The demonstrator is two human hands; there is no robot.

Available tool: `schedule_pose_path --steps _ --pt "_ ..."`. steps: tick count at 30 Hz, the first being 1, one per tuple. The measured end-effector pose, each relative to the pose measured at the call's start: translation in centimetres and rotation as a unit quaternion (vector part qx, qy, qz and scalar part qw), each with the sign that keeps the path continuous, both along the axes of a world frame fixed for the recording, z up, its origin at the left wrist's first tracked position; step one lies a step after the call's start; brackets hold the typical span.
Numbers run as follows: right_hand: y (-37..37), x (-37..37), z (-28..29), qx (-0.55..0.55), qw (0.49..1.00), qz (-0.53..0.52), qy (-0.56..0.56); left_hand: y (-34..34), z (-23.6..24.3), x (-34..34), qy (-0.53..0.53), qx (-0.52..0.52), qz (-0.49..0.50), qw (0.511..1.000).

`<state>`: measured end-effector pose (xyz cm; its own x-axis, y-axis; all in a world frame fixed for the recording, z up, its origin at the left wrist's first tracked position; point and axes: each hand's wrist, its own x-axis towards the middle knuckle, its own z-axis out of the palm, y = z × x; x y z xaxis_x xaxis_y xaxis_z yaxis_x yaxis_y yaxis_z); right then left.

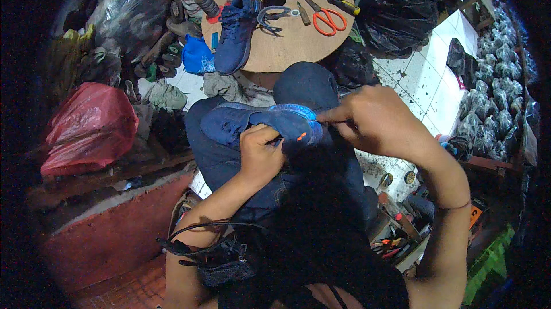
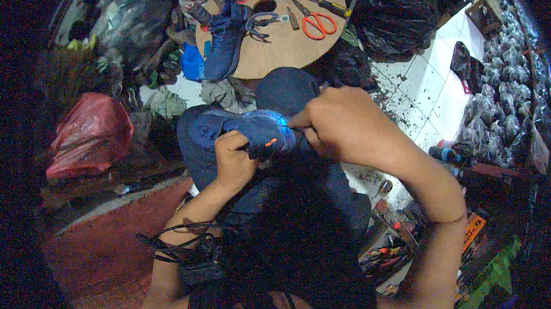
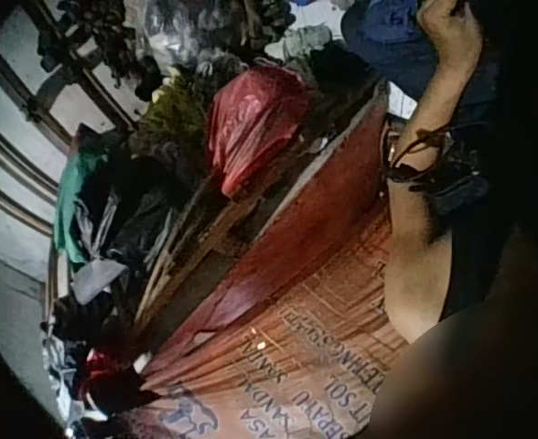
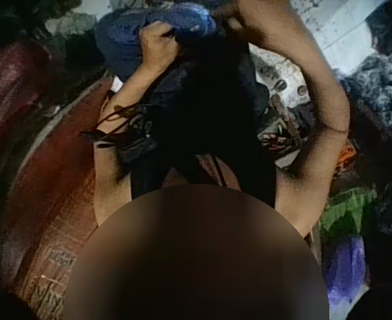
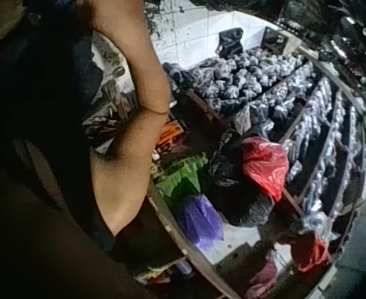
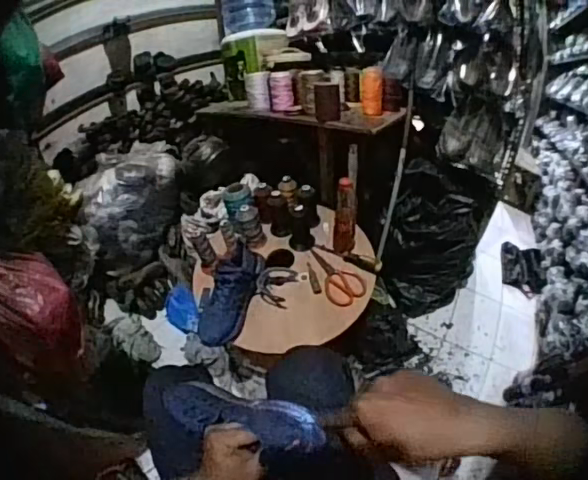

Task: The person holds a blue sneaker on their lap and uses a needle and thread to stitch along the side of the shoe. They repeatedly insert the needle, pull the thread through, and tighten the stitches while rotating the shoe to access different sections.

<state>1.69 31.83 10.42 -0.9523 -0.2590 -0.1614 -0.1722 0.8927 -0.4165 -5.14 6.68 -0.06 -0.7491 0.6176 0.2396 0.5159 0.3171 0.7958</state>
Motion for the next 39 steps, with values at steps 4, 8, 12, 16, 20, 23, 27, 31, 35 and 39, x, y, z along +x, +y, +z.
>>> schedule_pose_path --steps 4,8,12,16,20,23,27,31,35,39 --pt "-1.0 -1.5 0.9 0.048 0.998 0.001 -0.039 -0.1 -0.4 0.2 -0.004 -0.006 0.021 1.0" --pt "-1.0 -2.1 0.5 0.054 0.998 0.023 -0.026 -0.1 -0.7 0.2 -0.012 0.018 0.03 0.999" --pt "0.8 -3.1 -0.3 -0.058 0.995 0.071 -0.026 -0.2 -0.5 0.2 -0.036 0.031 0.02 0.999" --pt "2.2 -4.0 -0.9 -0.154 0.979 0.063 -0.115 -0.1 -0.5 0.5 -0.012 0.039 0.029 0.999" --pt "1.6 -4.5 -0.7 -0.083 0.988 0.109 -0.068 0.5 -1.1 0.7 -0.013 0.069 0.03 0.997" --pt "0.9 -5.4 -0.1 -0.033 0.986 0.161 -0.029 0.8 -1.4 0.7 0.042 0.072 0.034 0.996" --pt "-0.2 -6.2 0.5 0.056 0.978 0.194 -0.049 0.8 -1.4 0.8 0.085 0.041 0.039 0.995" --pt "-0.8 -6.5 0.5 0.075 0.973 0.212 -0.056 0.9 -1.4 0.8 0.102 0.034 0.04 0.993" --pt "-0.9 -6.4 -0.1 0.061 0.973 0.218 -0.04 1.0 -2.0 0.6 0.131 0.042 0.056 0.989" --pt "-1.3 -6.1 -0.9 0.059 0.975 0.214 -0.033 1.2 -2.5 0.3 0.12 0.06 0.052 0.99"
